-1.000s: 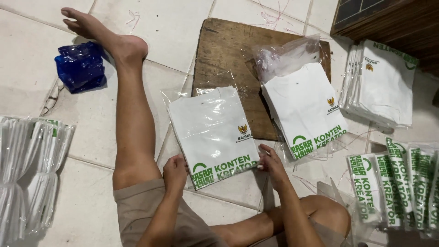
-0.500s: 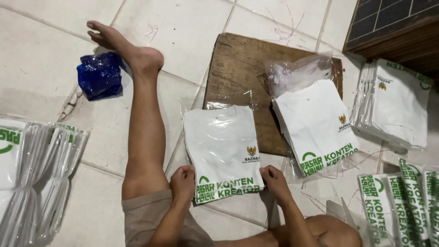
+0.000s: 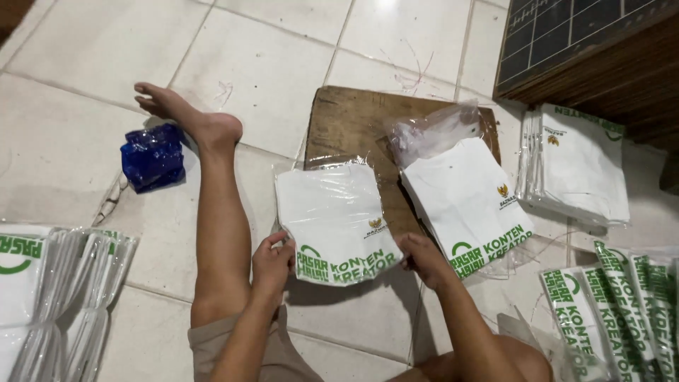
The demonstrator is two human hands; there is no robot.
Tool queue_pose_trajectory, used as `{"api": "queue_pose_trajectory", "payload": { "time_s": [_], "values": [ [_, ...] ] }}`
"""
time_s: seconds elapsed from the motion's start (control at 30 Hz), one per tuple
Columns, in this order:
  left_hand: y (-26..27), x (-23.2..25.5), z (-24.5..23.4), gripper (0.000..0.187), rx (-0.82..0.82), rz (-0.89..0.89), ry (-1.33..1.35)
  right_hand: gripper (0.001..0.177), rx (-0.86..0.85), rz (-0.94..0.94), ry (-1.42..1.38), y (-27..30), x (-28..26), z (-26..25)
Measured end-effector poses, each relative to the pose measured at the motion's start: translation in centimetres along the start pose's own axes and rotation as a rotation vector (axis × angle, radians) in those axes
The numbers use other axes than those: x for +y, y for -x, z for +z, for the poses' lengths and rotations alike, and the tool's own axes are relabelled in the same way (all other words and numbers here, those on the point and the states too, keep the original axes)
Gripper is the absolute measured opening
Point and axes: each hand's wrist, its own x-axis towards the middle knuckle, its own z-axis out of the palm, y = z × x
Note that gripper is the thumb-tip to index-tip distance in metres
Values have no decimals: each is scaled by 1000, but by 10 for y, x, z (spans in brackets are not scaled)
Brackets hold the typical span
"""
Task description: Folding t-shirts and placing them into individual plastic bags for packaging.
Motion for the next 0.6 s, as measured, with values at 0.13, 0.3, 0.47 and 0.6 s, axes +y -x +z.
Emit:
{"api": "queue_pose_trajectory", "payload": {
  "time_s": [0.13, 0.3, 0.47, 0.6],
  "values": [
    [-13, 58, 2, 25, 26, 121, 107, 15, -3, -35, -240, -18, -69, 0],
    [42, 112, -4, 20, 32, 242, 359, 13, 51, -98, -367, 61, -132, 1],
    [68, 115, -16, 20, -15, 293, 460, 20, 72, -164, -458, 114, -142, -9],
    [34, 128, -9, 19, -44, 298, 527, 18, -144, -228, -627, 92, -177, 1]
  ]
}}
